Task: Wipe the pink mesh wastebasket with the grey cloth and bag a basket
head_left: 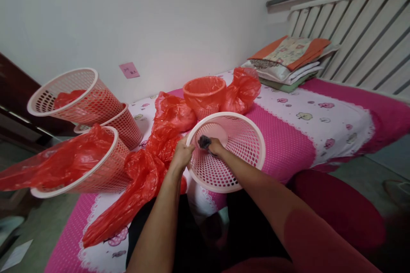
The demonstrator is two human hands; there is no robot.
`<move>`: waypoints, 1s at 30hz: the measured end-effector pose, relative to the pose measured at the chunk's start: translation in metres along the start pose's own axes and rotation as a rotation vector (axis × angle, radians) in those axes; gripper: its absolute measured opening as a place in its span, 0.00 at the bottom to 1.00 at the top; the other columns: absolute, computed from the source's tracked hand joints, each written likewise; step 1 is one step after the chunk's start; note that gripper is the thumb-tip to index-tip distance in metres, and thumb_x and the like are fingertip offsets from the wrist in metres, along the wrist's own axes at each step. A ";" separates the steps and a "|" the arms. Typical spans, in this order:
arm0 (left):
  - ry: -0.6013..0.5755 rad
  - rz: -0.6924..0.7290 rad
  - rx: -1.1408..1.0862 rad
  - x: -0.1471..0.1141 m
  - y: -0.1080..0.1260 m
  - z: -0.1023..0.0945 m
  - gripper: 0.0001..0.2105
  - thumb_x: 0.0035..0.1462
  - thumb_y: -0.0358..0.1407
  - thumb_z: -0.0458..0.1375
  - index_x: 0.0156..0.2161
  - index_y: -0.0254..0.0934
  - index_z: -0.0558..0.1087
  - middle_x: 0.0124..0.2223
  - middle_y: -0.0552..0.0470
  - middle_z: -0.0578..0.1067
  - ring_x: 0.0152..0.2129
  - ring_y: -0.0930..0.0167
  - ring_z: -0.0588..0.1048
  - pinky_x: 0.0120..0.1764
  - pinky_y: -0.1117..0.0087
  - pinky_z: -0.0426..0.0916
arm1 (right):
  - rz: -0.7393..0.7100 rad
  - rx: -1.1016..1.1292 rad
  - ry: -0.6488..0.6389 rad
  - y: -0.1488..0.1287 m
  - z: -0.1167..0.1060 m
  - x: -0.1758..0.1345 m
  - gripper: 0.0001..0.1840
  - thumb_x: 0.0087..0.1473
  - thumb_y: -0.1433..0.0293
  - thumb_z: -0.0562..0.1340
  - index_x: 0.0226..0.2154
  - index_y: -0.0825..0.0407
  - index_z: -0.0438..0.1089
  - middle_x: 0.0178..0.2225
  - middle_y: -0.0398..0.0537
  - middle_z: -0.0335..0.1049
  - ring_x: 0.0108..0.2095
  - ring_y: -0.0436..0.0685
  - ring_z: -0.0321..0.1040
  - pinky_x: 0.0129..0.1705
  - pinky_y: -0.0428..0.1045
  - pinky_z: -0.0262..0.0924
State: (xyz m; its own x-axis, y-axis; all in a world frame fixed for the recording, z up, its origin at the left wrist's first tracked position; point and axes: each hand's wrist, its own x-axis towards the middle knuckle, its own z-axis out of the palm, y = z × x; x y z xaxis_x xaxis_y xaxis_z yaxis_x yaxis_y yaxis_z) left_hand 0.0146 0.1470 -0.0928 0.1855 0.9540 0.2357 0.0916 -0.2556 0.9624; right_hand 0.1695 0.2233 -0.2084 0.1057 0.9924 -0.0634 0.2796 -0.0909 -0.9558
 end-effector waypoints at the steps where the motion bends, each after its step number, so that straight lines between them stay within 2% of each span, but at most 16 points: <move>1: -0.004 0.004 -0.002 0.000 0.000 0.000 0.23 0.42 0.28 0.57 0.46 0.35 0.82 0.40 0.50 0.85 0.42 0.62 0.81 0.56 0.59 0.73 | 0.028 -0.026 -0.018 0.005 0.007 0.000 0.09 0.50 0.68 0.69 0.35 0.55 0.81 0.34 0.52 0.83 0.40 0.64 0.76 0.43 0.53 0.69; 5: -0.016 0.011 -0.005 0.001 -0.002 0.001 0.23 0.41 0.27 0.56 0.44 0.35 0.82 0.38 0.50 0.84 0.41 0.63 0.80 0.56 0.60 0.72 | 0.110 -0.092 -0.064 0.014 0.022 -0.003 0.05 0.51 0.69 0.70 0.31 0.54 0.80 0.32 0.55 0.82 0.40 0.65 0.75 0.41 0.52 0.67; 10: -0.014 0.011 -0.037 0.004 -0.002 0.001 0.24 0.40 0.29 0.56 0.45 0.35 0.82 0.38 0.50 0.84 0.44 0.61 0.80 0.57 0.58 0.72 | 0.109 -0.015 -0.146 0.010 0.023 -0.020 0.10 0.51 0.65 0.68 0.35 0.54 0.80 0.29 0.47 0.78 0.33 0.57 0.70 0.37 0.49 0.66; 16: -0.004 0.004 -0.030 0.005 -0.006 0.000 0.27 0.41 0.30 0.57 0.50 0.34 0.81 0.45 0.47 0.85 0.47 0.59 0.81 0.59 0.56 0.71 | 0.019 0.162 -0.257 -0.004 0.006 -0.070 0.11 0.46 0.71 0.67 0.37 0.53 0.79 0.32 0.43 0.78 0.30 0.52 0.67 0.38 0.48 0.66; 21: 0.010 -0.008 -0.007 0.005 -0.009 -0.002 0.28 0.44 0.32 0.59 0.54 0.32 0.80 0.49 0.45 0.85 0.48 0.58 0.81 0.61 0.55 0.70 | -0.070 0.247 -0.320 -0.012 -0.008 -0.121 0.13 0.47 0.73 0.64 0.38 0.51 0.79 0.36 0.43 0.78 0.36 0.55 0.70 0.44 0.50 0.67; 25: 0.002 -0.002 0.029 0.003 -0.006 -0.003 0.28 0.43 0.33 0.59 0.52 0.32 0.81 0.49 0.44 0.85 0.50 0.56 0.81 0.63 0.53 0.68 | -0.261 0.234 -0.391 -0.018 -0.032 -0.166 0.19 0.41 0.78 0.61 0.36 0.51 0.79 0.41 0.46 0.78 0.43 0.57 0.71 0.51 0.51 0.66; 27: -0.006 -0.001 0.059 0.003 -0.004 -0.003 0.26 0.41 0.33 0.58 0.49 0.34 0.82 0.47 0.45 0.85 0.49 0.56 0.81 0.62 0.53 0.69 | -0.321 0.226 -0.478 -0.024 -0.053 -0.188 0.15 0.41 0.78 0.61 0.32 0.50 0.78 0.39 0.45 0.77 0.43 0.58 0.71 0.52 0.52 0.65; 30: 0.003 0.000 0.111 0.005 -0.003 -0.004 0.25 0.40 0.33 0.57 0.47 0.35 0.82 0.45 0.46 0.85 0.47 0.55 0.81 0.60 0.53 0.70 | -0.271 0.281 -0.627 -0.030 -0.087 -0.216 0.08 0.44 0.76 0.62 0.28 0.50 0.76 0.33 0.43 0.74 0.38 0.56 0.68 0.44 0.50 0.64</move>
State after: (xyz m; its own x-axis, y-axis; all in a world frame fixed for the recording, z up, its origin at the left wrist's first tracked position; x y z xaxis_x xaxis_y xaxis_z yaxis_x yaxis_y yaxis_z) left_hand 0.0113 0.1531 -0.0935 0.1827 0.9544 0.2359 0.1993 -0.2710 0.9417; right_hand 0.2216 0.0044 -0.1406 -0.5211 0.8460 0.1133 -0.0454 0.1051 -0.9934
